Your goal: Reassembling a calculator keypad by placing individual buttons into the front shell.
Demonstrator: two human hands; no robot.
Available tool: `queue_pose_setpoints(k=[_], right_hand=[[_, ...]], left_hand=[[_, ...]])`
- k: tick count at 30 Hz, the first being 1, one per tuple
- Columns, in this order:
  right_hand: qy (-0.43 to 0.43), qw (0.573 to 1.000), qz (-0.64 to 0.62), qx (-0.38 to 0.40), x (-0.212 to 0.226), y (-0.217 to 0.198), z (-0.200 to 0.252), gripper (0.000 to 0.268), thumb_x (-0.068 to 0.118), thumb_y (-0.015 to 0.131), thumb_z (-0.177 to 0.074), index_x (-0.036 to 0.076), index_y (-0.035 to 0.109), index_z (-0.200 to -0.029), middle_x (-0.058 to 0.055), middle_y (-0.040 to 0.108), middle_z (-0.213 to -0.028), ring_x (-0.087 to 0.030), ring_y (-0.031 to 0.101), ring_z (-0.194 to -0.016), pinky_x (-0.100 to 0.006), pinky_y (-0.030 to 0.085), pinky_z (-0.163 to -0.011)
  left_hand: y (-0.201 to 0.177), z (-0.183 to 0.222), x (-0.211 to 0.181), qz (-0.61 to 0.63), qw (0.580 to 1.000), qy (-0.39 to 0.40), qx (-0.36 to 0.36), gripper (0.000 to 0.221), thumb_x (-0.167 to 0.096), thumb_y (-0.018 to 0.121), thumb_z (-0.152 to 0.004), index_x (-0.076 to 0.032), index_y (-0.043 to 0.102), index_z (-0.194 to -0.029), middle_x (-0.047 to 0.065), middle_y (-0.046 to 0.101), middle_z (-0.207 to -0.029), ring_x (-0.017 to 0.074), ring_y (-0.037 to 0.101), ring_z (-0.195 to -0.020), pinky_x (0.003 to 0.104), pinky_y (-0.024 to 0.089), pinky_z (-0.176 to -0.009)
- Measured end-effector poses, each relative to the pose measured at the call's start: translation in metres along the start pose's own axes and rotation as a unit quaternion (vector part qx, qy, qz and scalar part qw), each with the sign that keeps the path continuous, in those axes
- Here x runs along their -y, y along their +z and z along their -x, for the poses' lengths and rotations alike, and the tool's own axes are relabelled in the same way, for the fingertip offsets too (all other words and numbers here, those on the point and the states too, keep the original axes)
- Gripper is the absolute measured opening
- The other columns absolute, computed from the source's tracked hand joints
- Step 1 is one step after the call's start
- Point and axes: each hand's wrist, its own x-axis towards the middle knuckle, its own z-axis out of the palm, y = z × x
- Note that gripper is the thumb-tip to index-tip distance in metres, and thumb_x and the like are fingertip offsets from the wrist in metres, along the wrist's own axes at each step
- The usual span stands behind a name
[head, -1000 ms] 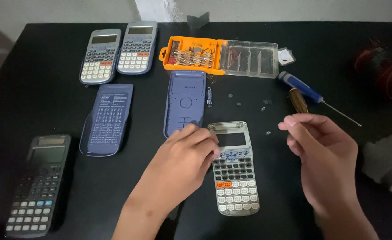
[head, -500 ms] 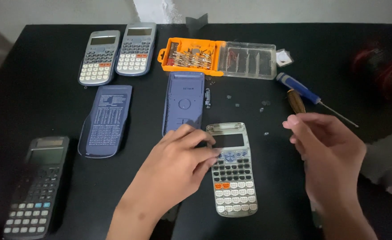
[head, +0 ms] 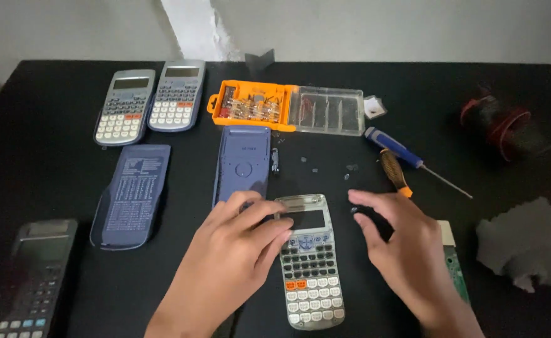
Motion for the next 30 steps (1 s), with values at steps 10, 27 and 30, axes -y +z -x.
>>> queue_pose_setpoints(k=[10,27,30], right_hand=[[0.074,0.997,0.014,-0.025,-0.004,0.010,-0.003,0.030,0.018,0.079,-0.083,0.022,0.080,-0.113,0.008,0.083,-0.097,-0.004,0.076,-0.089,-0.027,0.057,-0.057],[0.139,0.982,-0.099,-0.084,0.001,0.010,-0.005,0.021,0.011,0.078,-0.083,0.018,0.081,-0.102,0.004,0.083,-0.095,-0.009,0.076,-0.083,-0.026,0.059,-0.076],[0.144,0.978,-0.114,-0.094,-0.002,0.012,-0.005,0.020,0.011,0.076,-0.084,0.019,0.081,-0.101,0.005,0.082,-0.094,-0.008,0.076,-0.085,-0.024,0.059,-0.077]], left_hand=[[0.012,-0.003,0.001,-0.007,1.000,0.004,-0.016,0.016,-0.019,0.069,-0.096,-0.012,0.076,-0.109,0.001,0.073,-0.113,0.0250,0.059,-0.108,0.044,0.051,-0.086],[0.047,-0.104,0.019,0.093,0.961,-0.244,0.091,0.042,-0.001,0.070,-0.088,-0.012,0.072,-0.128,0.008,0.069,-0.134,0.0289,0.063,-0.126,0.044,0.052,-0.102],[0.060,-0.110,0.032,0.104,0.963,-0.222,0.113,0.037,-0.003,0.073,-0.086,-0.014,0.077,-0.121,0.008,0.070,-0.131,0.0289,0.061,-0.124,0.043,0.053,-0.099]])
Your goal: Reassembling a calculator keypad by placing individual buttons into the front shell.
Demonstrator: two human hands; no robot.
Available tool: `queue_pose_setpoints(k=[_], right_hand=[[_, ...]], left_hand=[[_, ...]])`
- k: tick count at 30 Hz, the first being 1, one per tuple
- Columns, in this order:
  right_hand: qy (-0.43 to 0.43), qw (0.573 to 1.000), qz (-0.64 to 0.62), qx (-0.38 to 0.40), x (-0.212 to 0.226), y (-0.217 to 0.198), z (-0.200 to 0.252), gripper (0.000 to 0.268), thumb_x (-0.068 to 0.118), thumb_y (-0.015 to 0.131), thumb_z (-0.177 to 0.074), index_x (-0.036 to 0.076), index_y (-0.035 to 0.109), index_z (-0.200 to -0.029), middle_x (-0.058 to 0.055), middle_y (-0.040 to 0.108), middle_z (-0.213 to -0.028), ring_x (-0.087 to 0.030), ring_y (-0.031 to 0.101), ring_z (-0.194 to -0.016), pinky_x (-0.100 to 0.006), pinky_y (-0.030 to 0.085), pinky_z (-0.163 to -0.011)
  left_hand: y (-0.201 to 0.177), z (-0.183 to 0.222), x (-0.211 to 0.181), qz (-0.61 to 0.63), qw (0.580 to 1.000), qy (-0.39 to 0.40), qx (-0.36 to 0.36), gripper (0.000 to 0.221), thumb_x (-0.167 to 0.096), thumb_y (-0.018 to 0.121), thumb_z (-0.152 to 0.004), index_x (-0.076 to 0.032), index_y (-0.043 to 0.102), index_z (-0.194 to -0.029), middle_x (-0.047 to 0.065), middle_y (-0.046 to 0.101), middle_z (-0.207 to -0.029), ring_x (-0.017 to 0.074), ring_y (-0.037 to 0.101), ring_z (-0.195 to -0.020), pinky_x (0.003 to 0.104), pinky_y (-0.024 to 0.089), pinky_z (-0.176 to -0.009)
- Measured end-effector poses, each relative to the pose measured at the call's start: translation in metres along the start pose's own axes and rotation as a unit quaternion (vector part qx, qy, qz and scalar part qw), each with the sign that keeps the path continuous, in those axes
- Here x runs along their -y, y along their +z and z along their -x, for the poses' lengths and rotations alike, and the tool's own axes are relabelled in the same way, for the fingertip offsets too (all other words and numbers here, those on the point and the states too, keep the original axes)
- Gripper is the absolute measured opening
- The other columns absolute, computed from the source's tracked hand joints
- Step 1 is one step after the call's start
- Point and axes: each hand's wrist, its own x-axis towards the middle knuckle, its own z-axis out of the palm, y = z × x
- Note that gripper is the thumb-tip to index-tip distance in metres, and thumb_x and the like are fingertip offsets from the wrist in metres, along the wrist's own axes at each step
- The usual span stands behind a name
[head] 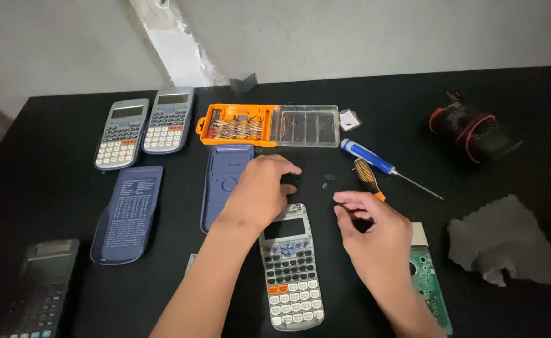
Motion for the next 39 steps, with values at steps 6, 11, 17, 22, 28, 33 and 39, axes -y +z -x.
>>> queue_pose_setpoints(k=[6,11,17,22,28,33,39], right_hand=[[0.033,0.995,-0.097,-0.007,0.006,0.000,-0.001,0.013,0.008,0.079,-0.084,0.011,0.081,-0.096,-0.001,0.083,-0.094,-0.008,0.078,-0.085,-0.021,0.060,-0.086],[0.098,0.985,-0.135,0.038,0.030,-0.009,0.000,0.020,0.009,0.084,-0.079,0.008,0.081,-0.099,-0.006,0.085,-0.094,-0.012,0.082,-0.090,-0.023,0.063,-0.084],[0.155,0.958,-0.212,0.117,0.036,-0.011,-0.001,0.030,-0.001,0.086,-0.073,0.004,0.081,-0.103,-0.012,0.087,-0.096,-0.015,0.083,-0.091,-0.025,0.066,-0.087],[0.179,0.950,-0.197,0.162,0.047,-0.012,0.001,0.033,-0.001,0.088,-0.071,0.005,0.083,-0.103,-0.011,0.088,-0.096,-0.016,0.084,-0.093,-0.027,0.067,-0.089],[0.214,0.936,-0.235,0.150,0.043,-0.011,0.000,0.028,-0.004,0.080,-0.078,-0.003,0.080,-0.106,-0.020,0.085,-0.095,-0.026,0.083,-0.082,-0.033,0.068,-0.073],[0.161,0.956,-0.207,0.132,0.036,-0.008,0.002,0.027,-0.004,0.084,-0.074,-0.001,0.081,-0.101,-0.015,0.086,-0.095,-0.019,0.081,-0.085,-0.027,0.067,-0.081],[0.199,0.951,-0.199,0.128,0.047,-0.008,0.003,0.028,-0.007,0.085,-0.072,-0.002,0.081,-0.099,-0.016,0.086,-0.096,-0.021,0.083,-0.089,-0.026,0.066,-0.087]], left_hand=[[0.037,-0.028,0.036,0.026,0.987,0.145,-0.070,0.026,0.008,0.074,-0.081,-0.014,0.083,-0.091,0.005,0.077,-0.093,0.0179,0.075,-0.083,0.028,0.060,-0.079],[0.028,-0.014,0.027,0.004,0.993,0.101,-0.059,0.020,0.003,0.073,-0.086,-0.014,0.083,-0.093,0.006,0.077,-0.096,0.0227,0.074,-0.088,0.033,0.058,-0.080],[-0.013,0.036,0.007,0.186,0.966,0.060,-0.169,0.013,-0.006,0.078,-0.086,-0.014,0.082,-0.095,0.000,0.082,-0.092,0.0097,0.077,-0.085,0.023,0.059,-0.081],[-0.026,0.073,0.003,0.325,0.920,-0.037,-0.214,0.013,-0.011,0.083,-0.084,-0.009,0.085,-0.097,0.001,0.081,-0.083,0.0050,0.067,-0.074,0.019,0.056,-0.072],[-0.031,0.090,0.009,0.407,0.874,-0.116,-0.241,0.015,-0.003,0.080,-0.085,-0.006,0.082,-0.099,0.006,0.082,-0.089,0.0120,0.077,-0.082,0.025,0.066,-0.087],[-0.025,0.097,0.026,0.368,0.890,-0.036,-0.266,0.005,-0.005,0.074,-0.090,-0.008,0.079,-0.092,0.007,0.082,-0.095,0.0118,0.077,-0.088,0.023,0.063,-0.088],[-0.014,0.097,0.040,0.115,0.949,0.039,-0.290,0.024,-0.001,0.069,-0.092,-0.012,0.078,-0.110,0.004,0.081,-0.104,0.0149,0.078,-0.094,0.028,0.063,-0.085]])
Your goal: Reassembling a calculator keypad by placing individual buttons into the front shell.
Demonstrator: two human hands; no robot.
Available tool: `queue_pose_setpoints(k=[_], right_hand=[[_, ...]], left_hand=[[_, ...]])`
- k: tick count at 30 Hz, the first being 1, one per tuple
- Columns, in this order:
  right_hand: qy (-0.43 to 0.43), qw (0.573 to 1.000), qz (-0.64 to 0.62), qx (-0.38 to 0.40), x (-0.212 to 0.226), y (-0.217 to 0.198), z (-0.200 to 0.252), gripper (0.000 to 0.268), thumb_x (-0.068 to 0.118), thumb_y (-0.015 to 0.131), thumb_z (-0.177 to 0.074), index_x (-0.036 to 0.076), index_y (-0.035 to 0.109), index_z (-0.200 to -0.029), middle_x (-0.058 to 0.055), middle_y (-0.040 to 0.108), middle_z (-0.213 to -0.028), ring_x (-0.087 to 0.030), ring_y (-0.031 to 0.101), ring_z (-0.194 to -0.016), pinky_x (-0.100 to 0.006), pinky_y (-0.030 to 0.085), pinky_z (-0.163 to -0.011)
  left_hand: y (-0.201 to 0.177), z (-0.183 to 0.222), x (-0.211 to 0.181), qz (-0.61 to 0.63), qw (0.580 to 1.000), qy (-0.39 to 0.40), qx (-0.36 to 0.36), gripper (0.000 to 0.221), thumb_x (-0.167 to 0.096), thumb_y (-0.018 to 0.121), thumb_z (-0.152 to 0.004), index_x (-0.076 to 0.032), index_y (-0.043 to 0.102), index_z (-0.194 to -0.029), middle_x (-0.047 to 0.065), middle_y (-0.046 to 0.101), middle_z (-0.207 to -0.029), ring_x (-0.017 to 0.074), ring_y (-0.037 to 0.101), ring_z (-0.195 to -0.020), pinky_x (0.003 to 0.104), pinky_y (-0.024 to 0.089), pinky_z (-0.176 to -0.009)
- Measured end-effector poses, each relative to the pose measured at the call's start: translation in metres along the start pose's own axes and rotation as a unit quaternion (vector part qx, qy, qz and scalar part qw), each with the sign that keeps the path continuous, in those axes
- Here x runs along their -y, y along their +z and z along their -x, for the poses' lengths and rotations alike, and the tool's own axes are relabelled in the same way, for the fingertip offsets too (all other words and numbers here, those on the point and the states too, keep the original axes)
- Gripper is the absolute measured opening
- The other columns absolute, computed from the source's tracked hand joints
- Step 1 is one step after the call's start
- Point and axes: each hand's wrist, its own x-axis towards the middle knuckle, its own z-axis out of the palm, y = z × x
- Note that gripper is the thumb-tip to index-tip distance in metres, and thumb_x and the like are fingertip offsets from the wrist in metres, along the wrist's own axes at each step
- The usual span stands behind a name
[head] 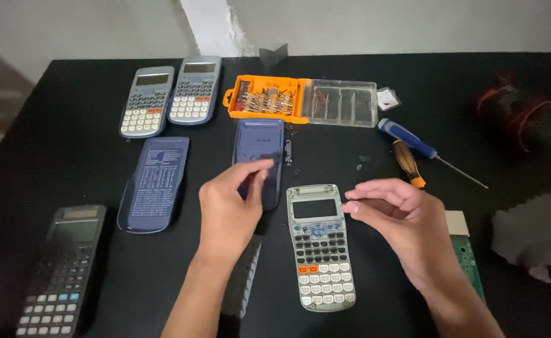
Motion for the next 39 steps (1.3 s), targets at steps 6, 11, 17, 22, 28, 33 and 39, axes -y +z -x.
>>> queue_pose_setpoints(k=[6,11,17,22,28,33,39], right_hand=[[-0.006,0.999,-0.037,0.022,-0.007,-0.003,-0.002,0.027,-0.011,0.082,-0.073,-0.005,0.078,-0.099,-0.020,0.085,-0.096,-0.024,0.083,-0.089,-0.028,0.066,-0.086],[-0.020,0.996,-0.071,0.049,-0.016,-0.012,-0.007,0.026,-0.014,0.079,-0.076,-0.004,0.073,-0.100,-0.022,0.081,-0.094,-0.033,0.086,-0.092,-0.033,0.068,-0.087],[0.005,0.995,-0.040,0.096,-0.014,-0.023,-0.008,0.026,-0.012,0.081,-0.074,-0.004,0.075,-0.099,-0.022,0.085,-0.092,-0.028,0.082,-0.085,-0.034,0.067,-0.084],[-0.008,0.989,0.018,0.146,-0.011,-0.026,-0.003,0.025,-0.009,0.087,-0.070,-0.001,0.080,-0.093,-0.017,0.089,-0.088,-0.022,0.085,-0.082,-0.030,0.068,-0.085],[-0.067,0.972,0.032,0.224,-0.019,-0.031,-0.004,0.030,-0.006,0.087,-0.069,0.003,0.082,-0.097,-0.014,0.093,-0.098,-0.019,0.089,-0.094,-0.031,0.072,-0.089],[-0.125,0.967,0.063,0.215,-0.018,-0.029,-0.004,0.023,0.001,0.089,-0.069,0.004,0.084,-0.092,-0.012,0.093,-0.092,-0.016,0.090,-0.087,-0.027,0.073,-0.082],[-0.101,0.974,0.076,0.188,-0.015,-0.024,-0.003,0.021,0.001,0.092,-0.065,0.004,0.086,-0.084,-0.012,0.095,-0.085,-0.015,0.090,-0.079,-0.025,0.072,-0.076]], left_hand=[[0.027,-0.010,0.016,-0.108,0.981,0.148,0.058,0.020,0.000,0.069,-0.092,-0.001,0.074,-0.111,0.013,0.074,-0.097,0.0324,0.071,-0.093,0.044,0.058,-0.079],[0.048,-0.044,0.008,-0.316,0.905,0.203,0.198,0.022,-0.005,0.076,-0.088,-0.012,0.082,-0.107,0.009,0.072,-0.095,0.0298,0.059,-0.097,0.044,0.052,-0.076],[0.047,-0.053,-0.001,-0.341,0.887,0.141,0.277,0.028,0.000,0.077,-0.084,-0.012,0.082,-0.108,0.011,0.071,-0.103,0.0292,0.063,-0.100,0.044,0.057,-0.078],[0.035,-0.037,0.000,-0.276,0.915,0.196,0.217,0.024,0.005,0.079,-0.079,-0.007,0.077,-0.100,0.009,0.072,-0.098,0.0291,0.063,-0.097,0.044,0.055,-0.077],[0.010,0.007,-0.022,-0.005,0.992,0.117,0.041,0.010,-0.012,0.072,-0.095,-0.010,0.077,-0.103,0.001,0.076,-0.092,0.0137,0.067,-0.077,0.029,0.052,-0.073],[0.005,0.014,-0.031,0.092,0.995,-0.031,-0.024,0.012,-0.014,0.072,-0.093,-0.011,0.081,-0.101,0.000,0.080,-0.093,0.0095,0.071,-0.082,0.024,0.057,-0.079],[0.005,0.012,-0.033,0.127,0.991,-0.036,-0.026,0.013,-0.013,0.071,-0.094,-0.009,0.079,-0.104,0.002,0.079,-0.097,0.0106,0.072,-0.088,0.023,0.057,-0.080]])
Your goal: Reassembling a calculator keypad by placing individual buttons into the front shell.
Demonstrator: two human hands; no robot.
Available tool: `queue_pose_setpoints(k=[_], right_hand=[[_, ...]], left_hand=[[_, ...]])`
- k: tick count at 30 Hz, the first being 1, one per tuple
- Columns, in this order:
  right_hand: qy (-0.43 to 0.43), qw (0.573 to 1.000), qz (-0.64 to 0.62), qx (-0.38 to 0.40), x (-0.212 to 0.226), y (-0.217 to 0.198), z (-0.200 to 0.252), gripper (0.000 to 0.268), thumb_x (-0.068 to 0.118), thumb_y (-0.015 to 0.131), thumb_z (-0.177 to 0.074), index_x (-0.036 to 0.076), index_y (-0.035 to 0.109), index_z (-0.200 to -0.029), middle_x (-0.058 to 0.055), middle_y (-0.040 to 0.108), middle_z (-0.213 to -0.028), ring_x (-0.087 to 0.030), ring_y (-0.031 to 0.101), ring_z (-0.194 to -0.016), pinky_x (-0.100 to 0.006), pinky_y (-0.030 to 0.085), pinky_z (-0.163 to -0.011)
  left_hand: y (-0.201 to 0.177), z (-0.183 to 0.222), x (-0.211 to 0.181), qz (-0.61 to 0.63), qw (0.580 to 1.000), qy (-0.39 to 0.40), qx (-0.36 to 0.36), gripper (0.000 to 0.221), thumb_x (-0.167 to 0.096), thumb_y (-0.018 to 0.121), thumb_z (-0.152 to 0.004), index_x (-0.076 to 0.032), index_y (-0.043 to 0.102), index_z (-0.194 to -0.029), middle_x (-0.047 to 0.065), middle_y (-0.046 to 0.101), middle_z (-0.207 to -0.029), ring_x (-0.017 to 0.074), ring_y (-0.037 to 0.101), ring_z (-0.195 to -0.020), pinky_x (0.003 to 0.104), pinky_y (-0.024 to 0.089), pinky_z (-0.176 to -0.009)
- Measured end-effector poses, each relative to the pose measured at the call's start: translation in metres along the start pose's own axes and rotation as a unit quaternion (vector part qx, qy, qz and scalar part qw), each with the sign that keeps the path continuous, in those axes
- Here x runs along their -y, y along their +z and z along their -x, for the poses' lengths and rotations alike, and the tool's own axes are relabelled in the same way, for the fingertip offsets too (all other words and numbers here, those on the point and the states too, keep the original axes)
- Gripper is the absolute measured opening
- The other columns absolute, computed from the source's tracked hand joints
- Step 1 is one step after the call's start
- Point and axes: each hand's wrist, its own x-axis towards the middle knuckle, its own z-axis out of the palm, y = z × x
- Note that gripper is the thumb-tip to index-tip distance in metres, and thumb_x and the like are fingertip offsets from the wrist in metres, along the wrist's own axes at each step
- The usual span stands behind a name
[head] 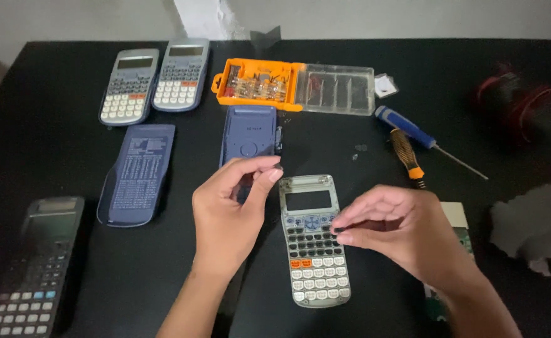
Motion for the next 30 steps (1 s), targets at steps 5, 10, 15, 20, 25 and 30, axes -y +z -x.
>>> queue_pose_setpoints(k=[5,10,15,20,25,30], right_hand=[[0.117,0.992,0.049,-0.025,0.007,0.000,-0.001,0.025,-0.002,0.095,-0.062,0.004,0.087,-0.086,-0.011,0.098,-0.089,-0.018,0.094,-0.085,-0.030,0.076,-0.080],[0.110,0.993,0.049,-0.015,0.000,-0.001,-0.003,0.030,-0.003,0.097,-0.058,0.004,0.087,-0.085,-0.012,0.097,-0.087,-0.018,0.094,-0.083,-0.030,0.075,-0.079],[0.263,0.950,0.168,-0.012,0.040,0.013,-0.001,0.021,0.003,0.100,-0.067,0.008,0.094,-0.086,-0.005,0.098,-0.087,-0.014,0.089,-0.079,-0.025,0.067,-0.077],[0.230,0.940,0.251,0.031,0.032,0.013,0.003,0.018,0.019,0.094,-0.072,0.028,0.100,-0.088,0.016,0.100,-0.096,0.000,0.086,-0.082,-0.018,0.062,-0.074],[0.156,0.967,0.200,0.032,0.019,0.009,0.004,0.023,0.014,0.091,-0.071,0.022,0.098,-0.091,0.007,0.099,-0.100,-0.002,0.091,-0.097,-0.020,0.071,-0.083],[0.206,0.974,0.094,-0.013,0.024,0.012,0.008,0.024,-0.004,0.090,-0.069,0.004,0.092,-0.092,-0.010,0.103,-0.093,-0.014,0.099,-0.093,-0.025,0.077,-0.088]], left_hand=[[0.001,-0.001,0.002,0.013,0.999,-0.030,-0.020,0.013,-0.014,0.072,-0.093,-0.010,0.080,-0.104,0.002,0.080,-0.098,0.0107,0.074,-0.090,0.022,0.058,-0.082],[-0.003,-0.001,0.002,0.010,0.999,-0.033,-0.024,0.015,-0.015,0.071,-0.094,-0.011,0.079,-0.106,0.003,0.080,-0.098,0.0114,0.074,-0.091,0.023,0.059,-0.081],[-0.006,-0.001,0.004,-0.002,0.999,-0.037,-0.036,0.017,-0.016,0.071,-0.094,-0.011,0.078,-0.108,0.004,0.080,-0.101,0.0123,0.074,-0.092,0.025,0.060,-0.082],[-0.007,0.000,0.004,-0.007,0.999,-0.032,-0.036,0.017,-0.015,0.071,-0.094,-0.012,0.077,-0.110,0.004,0.080,-0.103,0.0131,0.075,-0.094,0.025,0.061,-0.082],[-0.007,0.000,0.006,0.009,0.999,-0.009,-0.031,0.016,-0.012,0.070,-0.095,-0.011,0.076,-0.110,0.005,0.078,-0.103,0.0119,0.073,-0.092,0.025,0.059,-0.081],[-0.008,0.000,0.006,-0.019,0.999,-0.020,-0.030,0.018,-0.018,0.071,-0.095,-0.013,0.076,-0.111,0.005,0.080,-0.107,0.0148,0.076,-0.099,0.027,0.062,-0.084]])
